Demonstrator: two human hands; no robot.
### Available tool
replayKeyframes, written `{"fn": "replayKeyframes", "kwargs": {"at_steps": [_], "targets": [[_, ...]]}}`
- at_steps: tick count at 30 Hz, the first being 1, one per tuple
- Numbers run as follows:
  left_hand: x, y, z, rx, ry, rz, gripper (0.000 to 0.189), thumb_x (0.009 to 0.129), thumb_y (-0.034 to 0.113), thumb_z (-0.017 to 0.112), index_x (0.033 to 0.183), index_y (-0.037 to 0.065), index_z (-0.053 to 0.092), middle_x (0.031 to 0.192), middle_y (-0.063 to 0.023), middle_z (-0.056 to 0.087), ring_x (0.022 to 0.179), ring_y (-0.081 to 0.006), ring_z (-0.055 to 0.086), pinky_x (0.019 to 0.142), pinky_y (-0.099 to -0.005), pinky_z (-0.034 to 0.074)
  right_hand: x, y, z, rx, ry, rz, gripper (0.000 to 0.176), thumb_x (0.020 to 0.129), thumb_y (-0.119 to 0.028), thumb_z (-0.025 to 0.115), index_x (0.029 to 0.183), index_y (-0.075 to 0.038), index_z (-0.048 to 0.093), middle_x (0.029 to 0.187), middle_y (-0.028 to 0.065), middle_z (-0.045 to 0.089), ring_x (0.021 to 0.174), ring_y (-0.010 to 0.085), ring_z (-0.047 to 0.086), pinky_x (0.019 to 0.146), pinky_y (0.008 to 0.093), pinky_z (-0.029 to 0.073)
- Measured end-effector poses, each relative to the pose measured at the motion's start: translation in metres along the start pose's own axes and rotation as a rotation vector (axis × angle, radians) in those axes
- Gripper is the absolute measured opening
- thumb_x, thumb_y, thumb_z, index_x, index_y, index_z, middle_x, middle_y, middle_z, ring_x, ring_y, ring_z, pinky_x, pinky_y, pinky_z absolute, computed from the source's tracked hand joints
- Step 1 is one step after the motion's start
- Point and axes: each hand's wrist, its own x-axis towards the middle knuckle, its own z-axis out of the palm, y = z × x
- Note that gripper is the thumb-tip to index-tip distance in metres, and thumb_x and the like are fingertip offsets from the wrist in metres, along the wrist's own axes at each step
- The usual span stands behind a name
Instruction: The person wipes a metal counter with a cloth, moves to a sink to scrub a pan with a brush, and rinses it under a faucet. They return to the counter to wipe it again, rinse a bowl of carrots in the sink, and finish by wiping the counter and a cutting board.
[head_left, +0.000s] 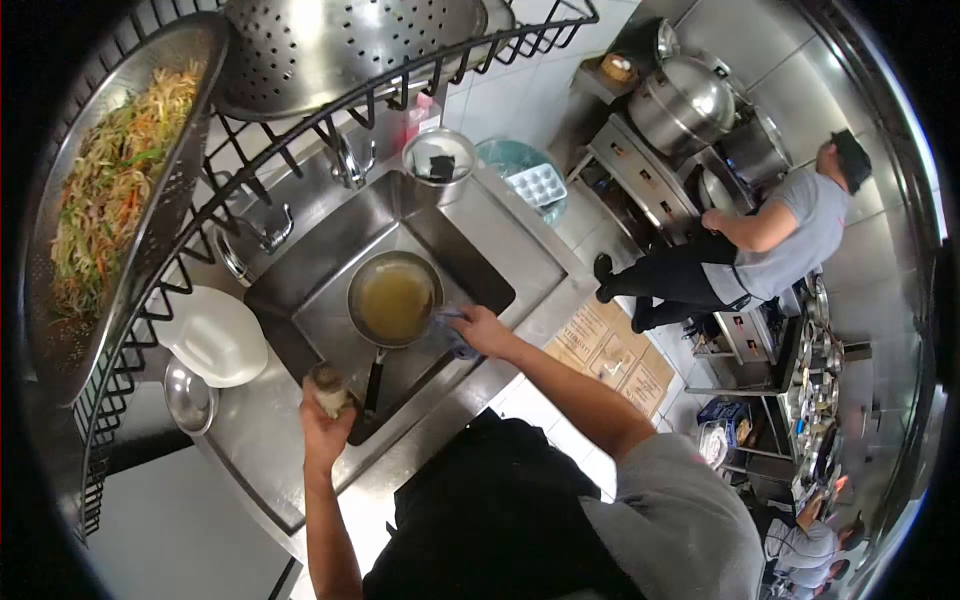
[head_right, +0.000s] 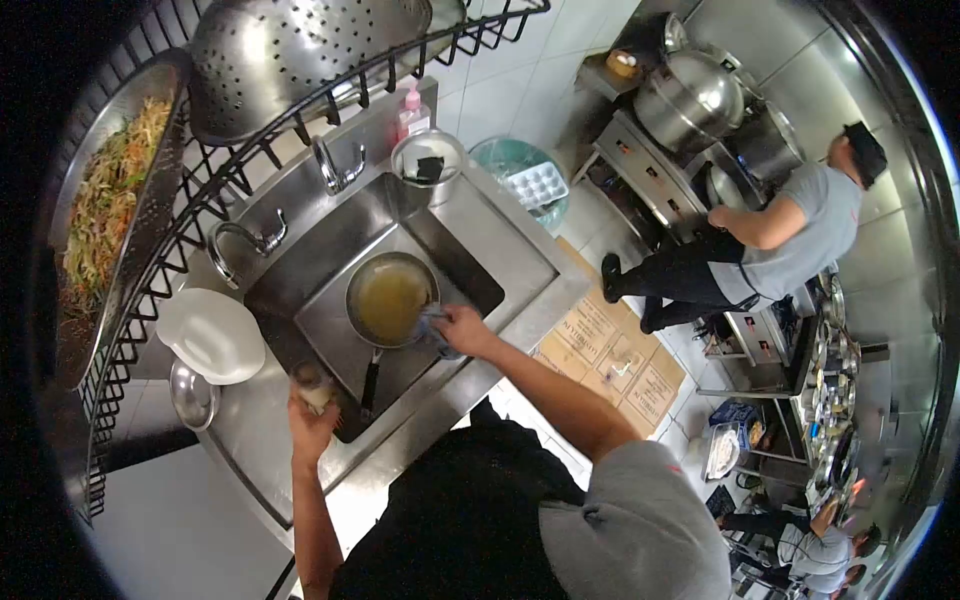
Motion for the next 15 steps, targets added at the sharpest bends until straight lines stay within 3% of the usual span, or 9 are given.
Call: {"fn": "replayKeyframes", "kwargs": {"at_steps": [1,3,5,7,9,11,12,13,15], "targets": [[-0.006,0.002,-0.008,-0.138,0.027,-0.058,0.042,0.074,-0.009,0.062,0.114,0.001,0.051,0.102,-0.0079,0.062,0.095,-0.0184,0.059,0.085,-0.0305,0.047,0.003,-0.017,-0.008,-0.004,0.013,-0.009,0.033,0.087,-0.031,0.06,0.092,0.002,0.062,0.081,0.0232,0.065,0.074,0.0418,0.061,0.068,0.0469,0.047],[-0.005,-0.008,-0.027,-0.041,0.056,0.027,0.042,0.076,-0.011,0.06,0.114,0.002,0.051,0.103,-0.0068,0.061,0.095,-0.017,0.058,0.085,-0.03,0.047,0.004,-0.049,-0.028,0.295,0.069,0.106,0.031,0.09,-0.033,0.06,0.095,-0.002,0.065,0.073,0.0119,0.063,0.062,0.0268,0.054,0.061,0.0393,0.044],[-0.004,-0.006,-0.028,0.048,0.072,0.109,0.042,0.077,-0.012,0.059,0.115,0.003,0.05,0.105,-0.0057,0.06,0.096,-0.0156,0.057,0.085,-0.0296,0.047,-0.012,-0.078,-0.082,0.471,0.034,0.121,0.03,0.092,-0.034,0.06,0.097,-0.006,0.068,0.075,0.0015,0.06,0.06,0.0135,0.047,0.058,0.0312,0.04],[0.004,0.013,-0.024,0.022,0.079,0.16,0.041,0.079,-0.013,0.06,0.115,0.003,0.05,0.106,-0.0065,0.059,0.097,-0.0144,0.056,0.084,-0.0305,0.047,-0.02,-0.061,-0.131,0.153,0.268,-0.072,0.03,0.094,-0.033,0.058,0.102,-0.006,0.068,0.084,-0.0013,0.063,0.066,0.0089,0.05,0.061,0.0272,0.041],[0.015,0.019,-0.015,0.075,0.027,0.151,0.042,0.08,-0.012,0.061,0.117,0.002,0.049,0.107,-0.007,0.059,0.097,-0.014,0.055,0.085,-0.0304,0.047,-0.036,-0.075,-0.18,0.499,0.238,-0.083,0.031,0.095,-0.033,0.056,0.104,-0.005,0.067,0.087,-0.0015,0.062,0.071,0.0088,0.051,0.065,0.0239,0.04],[0.029,0.029,0.009,-0.13,-0.022,0.074,0.04,0.081,-0.01,0.062,0.117,0.001,0.05,0.111,-0.0071,0.058,0.099,-0.0135,0.054,0.087,-0.0298,0.046,-0.047,-0.071,-0.221,0.618,0.213,-0.056,0.032,0.094,-0.035,0.057,0.103,-0.006,0.065,0.087,-0.002,0.062,0.074,0.0086,0.053,0.068,0.0238,0.042],[0.039,0.032,0.022,-0.083,-0.077,0.145,0.042,0.081,-0.008,0.063,0.12,0.0,0.05,0.116,-0.0099,0.056,0.101,-0.0189,0.056,0.089,-0.0319,0.045,-0.05,-0.059,-0.24,0.496,0.23,-0.046,0.03,0.094,-0.034,0.057,0.102,-0.006,0.065,0.086,-0.0016,0.062,0.073,0.0084,0.053,0.067,0.0244,0.043],[0.054,0.039,0.037,-0.077,-0.094,0.152,0.042,0.081,-0.008,0.063,0.12,0.0,0.05,0.116,-0.0099,0.056,0.101,-0.0189,0.056,0.089,-0.0319,0.045,-0.05,-0.045,-0.257,0.374,0.247,-0.036,0.029,0.094,-0.034,0.057,0.102,-0.007,0.064,0.085,-0.0013,0.062,0.073,0.0082,0.054,0.067,0.0251,0.044],[0.087,0.055,0.071,0.28,-0.251,0.262,0.047,0.078,-0.007,0.062,0.123,-0.001,0.05,0.119,-0.0148,0.053,0.108,-0.0305,0.056,0.097,-0.0381,0.044,-0.049,-0.025,-0.272,0.393,0.23,0.042,0.028,0.092,-0.032,0.059,0.103,-0.007,0.063,0.082,-0.0001,0.062,0.073,0.0079,0.054,0.066,0.0258,0.045]]}}
